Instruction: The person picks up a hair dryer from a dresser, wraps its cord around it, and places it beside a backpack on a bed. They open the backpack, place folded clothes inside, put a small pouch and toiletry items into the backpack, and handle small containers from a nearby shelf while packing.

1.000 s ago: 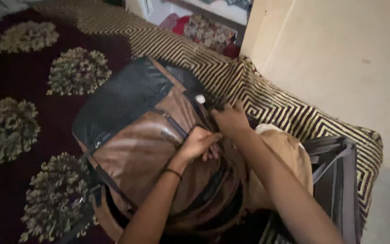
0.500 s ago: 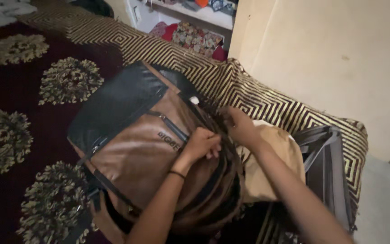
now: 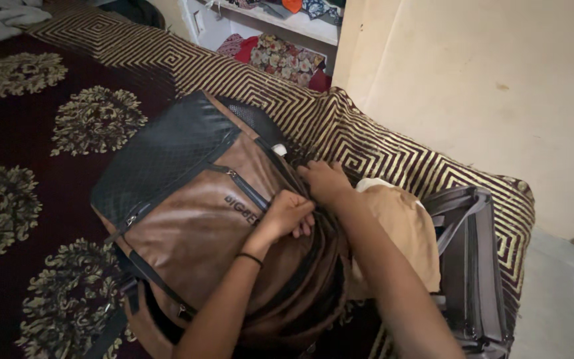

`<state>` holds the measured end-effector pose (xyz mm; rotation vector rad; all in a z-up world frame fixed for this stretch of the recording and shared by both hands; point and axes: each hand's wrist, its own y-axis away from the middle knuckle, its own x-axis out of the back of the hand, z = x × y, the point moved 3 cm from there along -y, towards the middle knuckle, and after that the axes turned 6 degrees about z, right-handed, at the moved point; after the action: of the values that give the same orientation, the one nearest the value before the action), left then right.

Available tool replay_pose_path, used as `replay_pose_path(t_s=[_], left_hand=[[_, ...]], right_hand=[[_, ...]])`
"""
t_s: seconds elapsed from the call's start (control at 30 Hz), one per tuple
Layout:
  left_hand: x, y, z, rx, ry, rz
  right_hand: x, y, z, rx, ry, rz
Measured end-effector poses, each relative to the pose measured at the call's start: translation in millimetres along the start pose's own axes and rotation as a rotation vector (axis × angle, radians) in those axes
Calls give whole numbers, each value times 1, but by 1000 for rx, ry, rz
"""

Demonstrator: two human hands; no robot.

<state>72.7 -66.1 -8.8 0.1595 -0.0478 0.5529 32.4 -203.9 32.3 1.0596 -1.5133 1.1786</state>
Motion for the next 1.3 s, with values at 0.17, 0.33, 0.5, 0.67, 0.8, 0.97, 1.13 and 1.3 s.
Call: replay_pose_path(t_s=[0.17,0.33,0.5,0.67,0.8,0.97,1.13,1.3], left_hand=[[3,7,12,-49,13,53],[-1,12,32,-11,-43,102],[-9,24,53,7,-362,155],[-24,23,66,-259,-694,224],[-21,9,44,236,-36,127],[9,-17,48,259,313,296],[-7,-12,82,186,33,310],[-32,76,96,140,-821,-387]], right_hand=[[48,14,-13,20,254,-117],[67,60,-29,-25,416,-142],[46,92,-52,-77,481,2],[20,129,-57,-83,432,-120],[26,159,-81,-100,407,-88],[49,209,-155,-10,156,-457],[59,206,-203,-81,-316,-408],[83,206,-157,-143,-640,-106]])
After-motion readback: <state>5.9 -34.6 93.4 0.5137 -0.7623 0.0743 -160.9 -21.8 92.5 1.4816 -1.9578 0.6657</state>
